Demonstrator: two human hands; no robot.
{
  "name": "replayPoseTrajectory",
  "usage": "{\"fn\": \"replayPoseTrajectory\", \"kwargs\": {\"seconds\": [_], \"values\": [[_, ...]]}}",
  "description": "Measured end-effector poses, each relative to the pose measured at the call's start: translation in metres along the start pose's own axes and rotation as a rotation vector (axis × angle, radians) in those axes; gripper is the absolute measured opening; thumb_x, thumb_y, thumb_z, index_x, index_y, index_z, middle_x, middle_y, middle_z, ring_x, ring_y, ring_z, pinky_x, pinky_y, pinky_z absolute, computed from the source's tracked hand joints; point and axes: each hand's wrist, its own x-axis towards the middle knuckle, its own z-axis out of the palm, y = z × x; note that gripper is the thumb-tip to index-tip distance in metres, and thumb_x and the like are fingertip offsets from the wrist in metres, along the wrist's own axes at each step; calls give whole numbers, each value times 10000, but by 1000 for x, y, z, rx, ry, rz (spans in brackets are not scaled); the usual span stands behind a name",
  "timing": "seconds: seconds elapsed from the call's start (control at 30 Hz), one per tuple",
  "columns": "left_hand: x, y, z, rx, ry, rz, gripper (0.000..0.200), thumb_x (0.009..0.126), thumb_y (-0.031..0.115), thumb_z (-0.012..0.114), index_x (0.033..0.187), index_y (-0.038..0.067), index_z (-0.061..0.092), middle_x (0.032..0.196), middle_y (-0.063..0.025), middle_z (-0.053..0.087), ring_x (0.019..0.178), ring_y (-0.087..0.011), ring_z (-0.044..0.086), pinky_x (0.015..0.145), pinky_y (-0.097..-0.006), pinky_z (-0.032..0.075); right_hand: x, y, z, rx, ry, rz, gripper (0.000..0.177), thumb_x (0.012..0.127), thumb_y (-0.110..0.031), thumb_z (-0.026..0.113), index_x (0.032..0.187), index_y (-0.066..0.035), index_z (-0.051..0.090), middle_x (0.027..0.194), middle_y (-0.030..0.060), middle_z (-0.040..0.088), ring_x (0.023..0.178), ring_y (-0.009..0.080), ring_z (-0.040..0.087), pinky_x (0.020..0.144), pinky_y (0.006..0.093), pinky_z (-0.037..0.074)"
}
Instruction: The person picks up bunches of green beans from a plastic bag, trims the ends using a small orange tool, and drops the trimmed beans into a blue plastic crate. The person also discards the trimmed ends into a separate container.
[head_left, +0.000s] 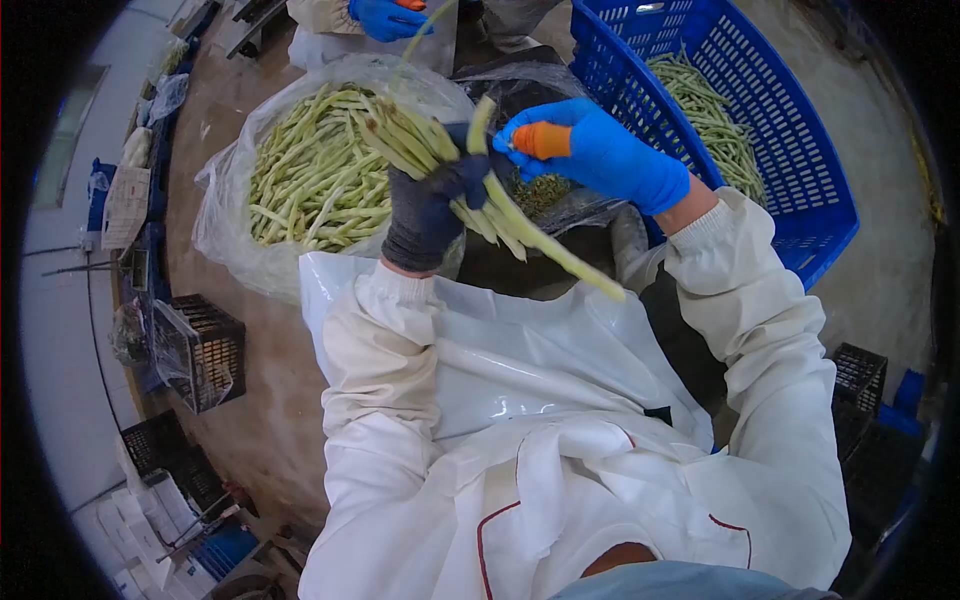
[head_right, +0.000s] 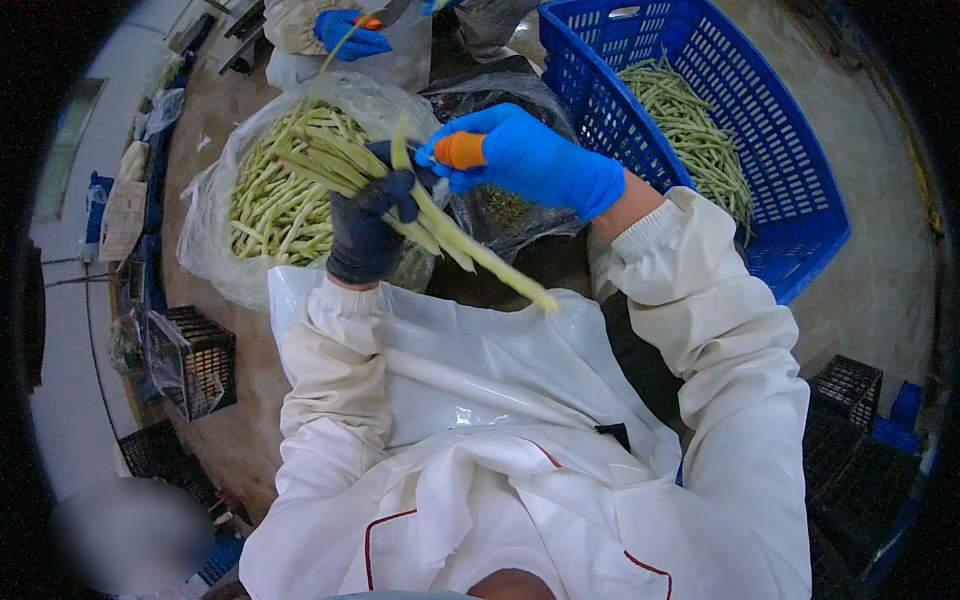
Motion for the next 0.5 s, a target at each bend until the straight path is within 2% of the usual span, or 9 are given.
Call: {"fn": "replayPoseTrajectory", "kwargs": {"seconds": [0.03,0.13,0.23,0.33,0.43,0.5], "values": [[5,5,-2,-14,83,33,275,742,-12,634,1011,-63,607,863,-167,668,534,-124,539,509,-238,447,2,3,-1,-196,42,-50,240,821,-155,598,938,45,663,806,117,645,735,202,603,740,347,505],[19,25,-30,-18,247,176,281,786,-8,633,1060,-59,597,906,-180,678,548,-127,546,507,-234,434,-4,1,-5,-759,64,67,250,765,-142,608,911,55,656,789,213,658,712,287,626,745,371,513],[18,46,-53,61,364,268,262,784,-10,633,1040,-62,609,942,-163,672,578,-127,555,532,-233,439,-4,8,-30,-999,130,39,228,760,-121,595,908,42,655,833,260,640,767,363,642,753,396,520],[16,60,-81,91,415,362,226,775,-8,642,992,-69,631,998,-140,651,609,-123,559,563,-233,443,4,34,-82,-1428,227,204,200,757,-108,588,895,11,671,848,237,656,809,401,638,741,440,524],[7,74,-86,119,495,378,232,756,9,670,974,-68,655,1020,-102,620,620,-116,547,584,-232,438,-7,47,-105,-1695,144,356,201,769,-124,593,906,-9,684,848,232,658,834,396,643,726,476,522],[5,83,-90,67,516,407,263,752,9,680,1003,-64,654,975,-88,629,606,-114,539,576,-233,434,0,56,-106,-1678,115,375,204,773,-128,596,922,-25,689,872,225,663,841,388,646,732,472,524]]}}
